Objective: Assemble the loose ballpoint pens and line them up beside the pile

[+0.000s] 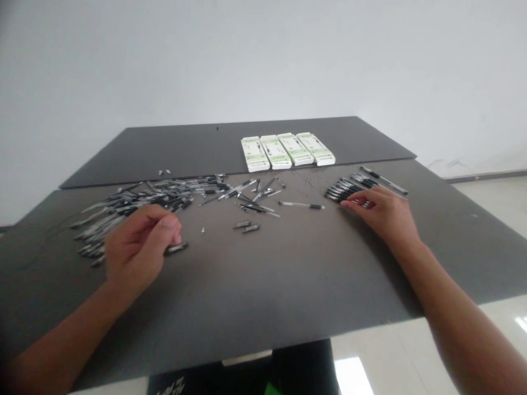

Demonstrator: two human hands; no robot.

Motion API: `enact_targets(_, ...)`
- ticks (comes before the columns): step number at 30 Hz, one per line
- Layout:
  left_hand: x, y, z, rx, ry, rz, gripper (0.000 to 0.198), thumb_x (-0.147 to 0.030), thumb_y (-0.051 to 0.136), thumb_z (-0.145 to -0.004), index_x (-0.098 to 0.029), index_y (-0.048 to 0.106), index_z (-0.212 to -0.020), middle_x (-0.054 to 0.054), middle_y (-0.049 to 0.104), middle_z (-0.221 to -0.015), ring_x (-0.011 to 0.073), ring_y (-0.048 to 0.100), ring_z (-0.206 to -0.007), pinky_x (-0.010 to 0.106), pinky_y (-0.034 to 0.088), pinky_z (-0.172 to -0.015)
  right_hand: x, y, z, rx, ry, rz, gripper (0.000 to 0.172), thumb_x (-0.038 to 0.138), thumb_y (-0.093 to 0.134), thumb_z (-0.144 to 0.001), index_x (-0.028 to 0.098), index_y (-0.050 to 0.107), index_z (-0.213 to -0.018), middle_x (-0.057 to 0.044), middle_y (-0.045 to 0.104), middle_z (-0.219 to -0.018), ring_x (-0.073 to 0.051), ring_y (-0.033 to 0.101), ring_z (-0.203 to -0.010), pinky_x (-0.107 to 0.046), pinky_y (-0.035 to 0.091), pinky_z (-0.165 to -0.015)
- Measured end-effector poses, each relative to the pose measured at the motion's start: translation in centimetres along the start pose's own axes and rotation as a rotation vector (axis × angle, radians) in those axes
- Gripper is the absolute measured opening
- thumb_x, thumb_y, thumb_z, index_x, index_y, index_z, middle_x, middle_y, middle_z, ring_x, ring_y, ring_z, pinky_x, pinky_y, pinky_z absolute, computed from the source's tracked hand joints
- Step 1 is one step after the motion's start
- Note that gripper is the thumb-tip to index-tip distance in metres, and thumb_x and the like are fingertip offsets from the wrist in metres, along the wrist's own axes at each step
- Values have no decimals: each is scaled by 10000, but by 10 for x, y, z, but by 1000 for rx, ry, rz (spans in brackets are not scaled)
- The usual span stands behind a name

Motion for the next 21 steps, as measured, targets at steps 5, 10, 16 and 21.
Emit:
enact_targets(5,16,-18,-29,-3,-10,-236,347,-375,534,-1061,-216,584,-757,-19,557,-683,152,522,-656,316,416,-678,12,-24,-1,-419,40,32,643,780,719,-916,165,888,-997,-80,639,-639,-222,564,-561,-403,446,-573)
enact_targets(10,46,-35,-50,190,-29,-384,272,-401,636,-1004,-194,743,-863,-14,617,-718,160,551,-685,312,393,-700,100,-31,-19,-270,-154,-149,411,653,796,-928,249,868,-957,-83,771,-798,-204,639,-635,-360,493,-597)
enact_targets(16,78,-54,-53,414,-53,-477,229,-371,677,-947,-208,836,-929,43,713,-857,202,633,-759,325,428,-711,210,25,-48,246,-407,-283,312,578,710,-1018,321,886,-1037,-59,814,-922,-239,703,-738,-384,497,-660)
enact_targets(21,97,-53,-48,533,-133,-517,216,-393,729,-920,-220,848,-867,36,753,-818,204,670,-735,311,423,-648,206,53,-46,217,-380,-350,296,572,676,-1037,353,875,-1028,-47,820,-905,-264,712,-745,-420,522,-694)
Point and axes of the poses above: each hand's wrist, its own z-axis away from the middle knuckle, its own y-axis out of the palm, x = y × z, the point moved 5 cm from there along -z, towards the middle knuckle
